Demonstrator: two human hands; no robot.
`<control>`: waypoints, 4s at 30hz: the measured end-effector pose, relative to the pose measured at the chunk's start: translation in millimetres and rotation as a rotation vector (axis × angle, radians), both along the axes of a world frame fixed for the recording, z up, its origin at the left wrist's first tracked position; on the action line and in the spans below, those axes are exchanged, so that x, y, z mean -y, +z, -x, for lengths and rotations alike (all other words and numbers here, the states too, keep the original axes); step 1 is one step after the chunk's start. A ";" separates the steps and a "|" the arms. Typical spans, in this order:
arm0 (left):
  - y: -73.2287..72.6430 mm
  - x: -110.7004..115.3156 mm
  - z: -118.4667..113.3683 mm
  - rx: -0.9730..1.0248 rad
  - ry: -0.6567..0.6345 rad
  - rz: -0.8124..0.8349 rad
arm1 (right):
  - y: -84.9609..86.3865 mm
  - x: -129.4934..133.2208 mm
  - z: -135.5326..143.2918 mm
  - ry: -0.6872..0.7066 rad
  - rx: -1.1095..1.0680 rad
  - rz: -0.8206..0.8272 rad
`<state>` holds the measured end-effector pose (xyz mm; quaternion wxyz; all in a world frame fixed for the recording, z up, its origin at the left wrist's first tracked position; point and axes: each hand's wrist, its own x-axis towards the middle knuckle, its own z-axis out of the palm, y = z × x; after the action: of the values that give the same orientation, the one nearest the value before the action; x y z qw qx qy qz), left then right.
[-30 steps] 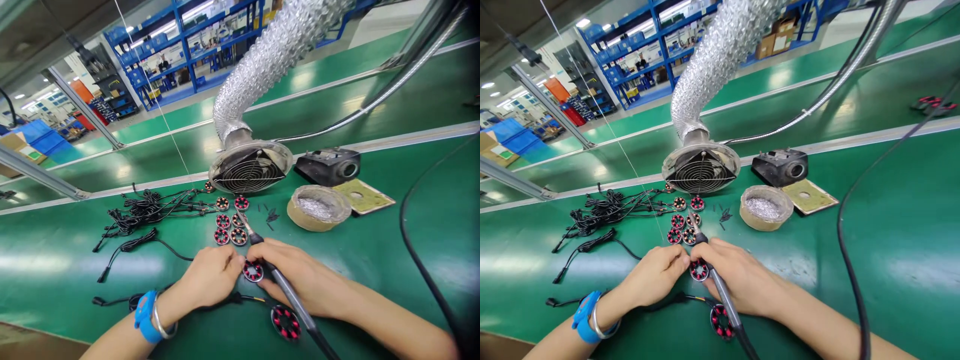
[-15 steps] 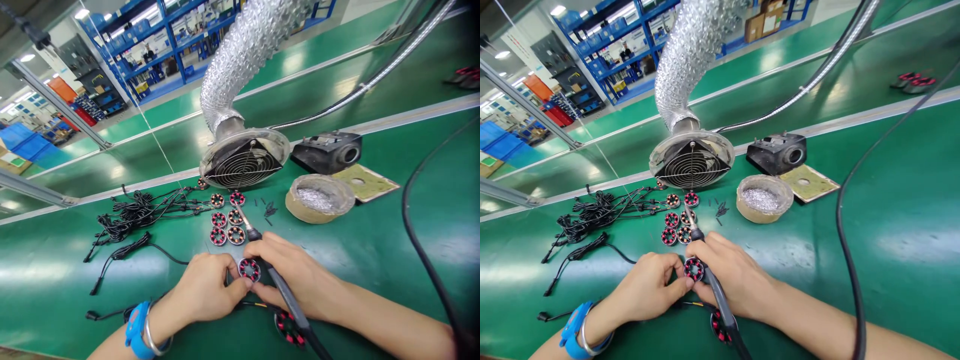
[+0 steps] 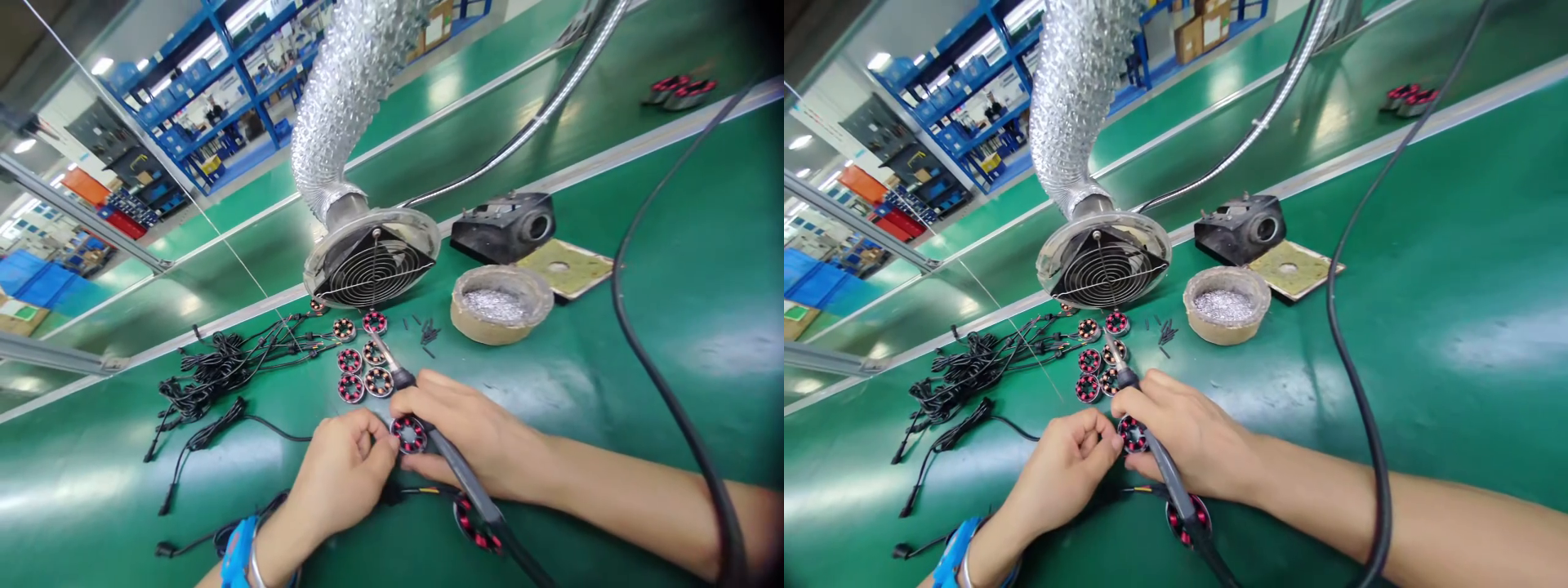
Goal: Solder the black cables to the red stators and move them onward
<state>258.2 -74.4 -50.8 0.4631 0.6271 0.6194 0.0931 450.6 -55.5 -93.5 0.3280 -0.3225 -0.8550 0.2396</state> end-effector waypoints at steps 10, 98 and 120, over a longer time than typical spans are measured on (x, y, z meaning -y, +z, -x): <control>5.9 -12.8 10.2 0.213 0.108 0.037 | 0.5 -0.1 -2.4 0.014 0.007 0.020; 16.2 7.9 21.3 0.116 -0.254 -0.460 | 36.3 21.0 15.2 -0.100 -0.414 0.015; 5.7 18.4 13.6 0.263 -0.150 -0.234 | 20.4 22.2 24.9 -0.127 -0.518 0.101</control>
<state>244.6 -92.8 -45.0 0.4695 0.7034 0.4902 0.2109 425.7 -77.7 -73.0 0.5336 -0.3194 -0.7077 0.3352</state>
